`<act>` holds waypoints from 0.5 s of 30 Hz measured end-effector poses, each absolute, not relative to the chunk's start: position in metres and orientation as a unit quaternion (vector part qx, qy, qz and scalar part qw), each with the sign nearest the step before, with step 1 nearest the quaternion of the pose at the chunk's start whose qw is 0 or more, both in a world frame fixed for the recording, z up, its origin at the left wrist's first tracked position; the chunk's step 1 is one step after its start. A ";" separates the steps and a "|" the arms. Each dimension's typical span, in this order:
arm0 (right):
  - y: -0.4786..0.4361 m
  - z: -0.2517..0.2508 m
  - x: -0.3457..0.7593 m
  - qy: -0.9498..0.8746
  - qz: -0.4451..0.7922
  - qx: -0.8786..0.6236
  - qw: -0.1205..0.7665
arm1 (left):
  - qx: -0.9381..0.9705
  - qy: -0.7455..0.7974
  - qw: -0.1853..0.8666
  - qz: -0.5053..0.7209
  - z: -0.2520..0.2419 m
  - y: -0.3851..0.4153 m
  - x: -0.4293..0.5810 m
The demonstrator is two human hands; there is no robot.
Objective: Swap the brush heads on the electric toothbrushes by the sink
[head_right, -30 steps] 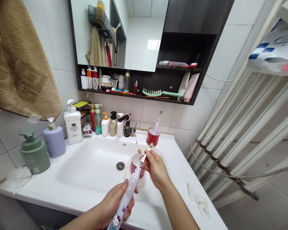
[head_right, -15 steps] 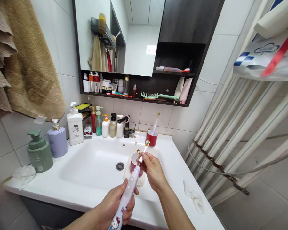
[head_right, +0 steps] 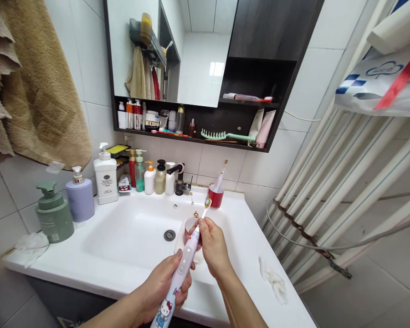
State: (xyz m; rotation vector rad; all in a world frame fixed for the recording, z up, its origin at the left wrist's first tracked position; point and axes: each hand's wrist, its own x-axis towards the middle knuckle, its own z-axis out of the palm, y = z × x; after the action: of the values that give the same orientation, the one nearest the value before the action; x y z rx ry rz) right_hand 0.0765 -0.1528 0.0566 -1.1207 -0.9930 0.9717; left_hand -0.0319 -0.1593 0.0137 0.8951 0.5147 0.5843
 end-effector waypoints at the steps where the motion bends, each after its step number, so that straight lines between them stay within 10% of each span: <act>1: -0.153 0.056 0.076 -0.437 0.409 -0.499 0.626 | 0.438 0.250 0.814 0.289 0.013 -0.158 -0.031; 15: -0.147 0.055 0.072 -0.385 0.522 -0.427 0.630 | 0.470 0.238 0.788 0.320 0.015 -0.145 -0.024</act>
State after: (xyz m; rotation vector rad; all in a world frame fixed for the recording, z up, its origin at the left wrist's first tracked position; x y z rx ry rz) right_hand 0.0715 -0.1469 0.0551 -0.9773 -0.8821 1.1957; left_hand -0.0242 -0.1452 0.0147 1.0126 0.5123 0.6889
